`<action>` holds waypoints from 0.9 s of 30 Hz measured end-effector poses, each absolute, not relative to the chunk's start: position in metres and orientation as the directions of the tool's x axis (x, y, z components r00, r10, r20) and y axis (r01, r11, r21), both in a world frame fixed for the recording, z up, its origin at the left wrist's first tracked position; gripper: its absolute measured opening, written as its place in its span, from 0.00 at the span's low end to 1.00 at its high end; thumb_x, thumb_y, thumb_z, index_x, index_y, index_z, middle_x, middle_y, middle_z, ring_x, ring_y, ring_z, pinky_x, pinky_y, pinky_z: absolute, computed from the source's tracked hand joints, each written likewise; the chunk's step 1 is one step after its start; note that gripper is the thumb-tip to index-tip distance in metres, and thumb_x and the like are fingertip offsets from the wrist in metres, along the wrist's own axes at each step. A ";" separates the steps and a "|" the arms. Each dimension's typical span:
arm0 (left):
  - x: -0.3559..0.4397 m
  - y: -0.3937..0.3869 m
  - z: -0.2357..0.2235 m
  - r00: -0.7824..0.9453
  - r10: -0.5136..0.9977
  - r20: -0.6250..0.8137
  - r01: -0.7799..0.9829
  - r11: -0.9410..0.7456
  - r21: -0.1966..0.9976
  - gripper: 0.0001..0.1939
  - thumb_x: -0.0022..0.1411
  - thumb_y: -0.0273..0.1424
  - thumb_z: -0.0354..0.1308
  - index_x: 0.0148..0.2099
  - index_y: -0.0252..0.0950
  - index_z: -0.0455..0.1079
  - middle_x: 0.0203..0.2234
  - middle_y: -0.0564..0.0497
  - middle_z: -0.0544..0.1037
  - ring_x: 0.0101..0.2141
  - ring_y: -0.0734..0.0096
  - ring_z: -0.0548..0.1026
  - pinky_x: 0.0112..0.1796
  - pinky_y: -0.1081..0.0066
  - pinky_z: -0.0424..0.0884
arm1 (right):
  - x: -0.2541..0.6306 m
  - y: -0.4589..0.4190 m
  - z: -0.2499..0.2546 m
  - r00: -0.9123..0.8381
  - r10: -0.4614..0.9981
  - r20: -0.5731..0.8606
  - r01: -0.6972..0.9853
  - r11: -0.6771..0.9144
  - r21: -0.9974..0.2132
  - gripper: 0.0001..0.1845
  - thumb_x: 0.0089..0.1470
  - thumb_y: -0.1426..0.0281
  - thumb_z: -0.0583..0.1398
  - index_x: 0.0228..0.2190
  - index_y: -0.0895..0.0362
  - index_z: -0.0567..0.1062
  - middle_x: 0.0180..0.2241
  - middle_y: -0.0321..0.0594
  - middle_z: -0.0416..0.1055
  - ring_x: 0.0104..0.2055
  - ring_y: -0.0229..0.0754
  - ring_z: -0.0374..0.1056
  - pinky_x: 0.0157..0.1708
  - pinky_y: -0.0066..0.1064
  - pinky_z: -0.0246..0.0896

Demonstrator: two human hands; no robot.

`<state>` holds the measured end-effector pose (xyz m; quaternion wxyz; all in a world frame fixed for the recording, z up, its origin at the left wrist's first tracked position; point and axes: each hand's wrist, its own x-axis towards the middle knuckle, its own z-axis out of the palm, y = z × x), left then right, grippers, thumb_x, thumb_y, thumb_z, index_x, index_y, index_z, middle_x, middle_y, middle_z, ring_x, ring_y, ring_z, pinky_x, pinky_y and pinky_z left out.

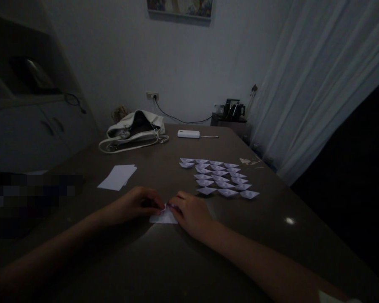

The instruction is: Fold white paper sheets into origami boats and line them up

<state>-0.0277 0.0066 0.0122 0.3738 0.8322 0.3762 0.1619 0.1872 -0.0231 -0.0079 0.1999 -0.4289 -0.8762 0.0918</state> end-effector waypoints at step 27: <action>-0.024 0.003 0.014 0.793 0.600 0.106 0.424 -0.669 0.611 0.09 0.58 0.22 0.58 0.38 0.37 0.77 0.36 0.48 0.77 0.36 0.70 0.76 0.38 0.74 0.69 | 0.190 -0.021 -0.012 -0.575 0.764 0.294 0.695 0.645 -0.316 0.11 0.59 0.71 0.55 0.39 0.54 0.77 0.34 0.39 0.69 0.34 0.37 0.66 0.32 0.27 0.57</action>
